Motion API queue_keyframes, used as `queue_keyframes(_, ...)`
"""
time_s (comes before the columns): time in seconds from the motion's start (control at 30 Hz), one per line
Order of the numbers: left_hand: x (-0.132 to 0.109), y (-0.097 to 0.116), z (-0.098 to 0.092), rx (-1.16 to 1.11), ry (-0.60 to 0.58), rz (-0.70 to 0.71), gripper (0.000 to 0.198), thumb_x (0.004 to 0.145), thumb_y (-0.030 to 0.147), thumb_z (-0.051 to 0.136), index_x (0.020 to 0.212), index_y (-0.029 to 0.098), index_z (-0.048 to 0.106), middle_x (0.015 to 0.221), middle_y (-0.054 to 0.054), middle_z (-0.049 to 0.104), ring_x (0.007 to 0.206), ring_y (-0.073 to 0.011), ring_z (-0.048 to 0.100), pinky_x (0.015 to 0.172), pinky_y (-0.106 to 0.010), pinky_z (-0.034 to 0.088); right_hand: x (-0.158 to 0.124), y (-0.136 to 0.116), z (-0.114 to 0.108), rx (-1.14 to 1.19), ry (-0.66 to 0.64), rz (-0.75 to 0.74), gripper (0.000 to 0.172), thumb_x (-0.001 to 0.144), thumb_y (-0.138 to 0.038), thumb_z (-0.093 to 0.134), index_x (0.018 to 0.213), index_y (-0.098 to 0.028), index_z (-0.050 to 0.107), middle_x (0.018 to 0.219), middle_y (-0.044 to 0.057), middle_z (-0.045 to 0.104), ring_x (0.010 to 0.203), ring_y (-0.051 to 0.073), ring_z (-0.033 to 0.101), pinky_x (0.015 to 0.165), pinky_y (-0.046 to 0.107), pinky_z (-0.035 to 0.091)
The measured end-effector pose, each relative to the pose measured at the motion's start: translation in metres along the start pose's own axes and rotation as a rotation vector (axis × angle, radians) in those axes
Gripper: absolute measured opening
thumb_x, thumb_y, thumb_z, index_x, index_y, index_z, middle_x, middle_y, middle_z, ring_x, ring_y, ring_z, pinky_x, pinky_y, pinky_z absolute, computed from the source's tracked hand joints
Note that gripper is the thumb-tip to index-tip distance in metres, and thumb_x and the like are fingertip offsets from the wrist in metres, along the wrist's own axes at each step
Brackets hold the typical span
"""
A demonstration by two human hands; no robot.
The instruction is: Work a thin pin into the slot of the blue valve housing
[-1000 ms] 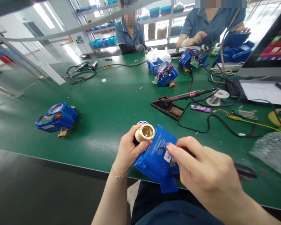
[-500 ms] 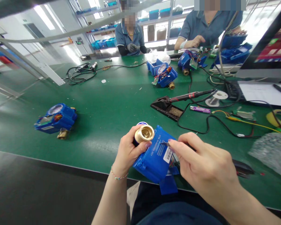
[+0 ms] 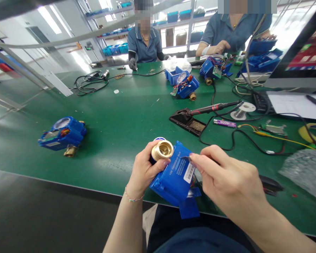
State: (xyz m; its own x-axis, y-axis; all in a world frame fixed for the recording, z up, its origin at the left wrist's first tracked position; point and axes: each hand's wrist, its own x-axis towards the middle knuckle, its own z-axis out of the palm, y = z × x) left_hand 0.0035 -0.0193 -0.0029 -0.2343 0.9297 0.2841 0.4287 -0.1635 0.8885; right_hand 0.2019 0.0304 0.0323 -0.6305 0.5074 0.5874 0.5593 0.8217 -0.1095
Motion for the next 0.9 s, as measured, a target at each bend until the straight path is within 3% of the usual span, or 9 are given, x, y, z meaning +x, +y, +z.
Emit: queue_keyframes(0.9,-0.0015,-0.0037,-0.0006,-0.003,-0.015,0.007,0.044,0.08,0.051,0.062,0.11,0.02,0.055,0.1,-0.001,0.064,0.087,-0.0163,0.058,0.08,-0.025,0.044,0.0014,-0.0009,0.0008,0.001,-0.001,-0.026,0.019,0.084,-0.011,0.046,0.091,-0.018,0.063,0.079,0.002,0.06,0.06,0.012,0.056,0.053,0.028,0.036)
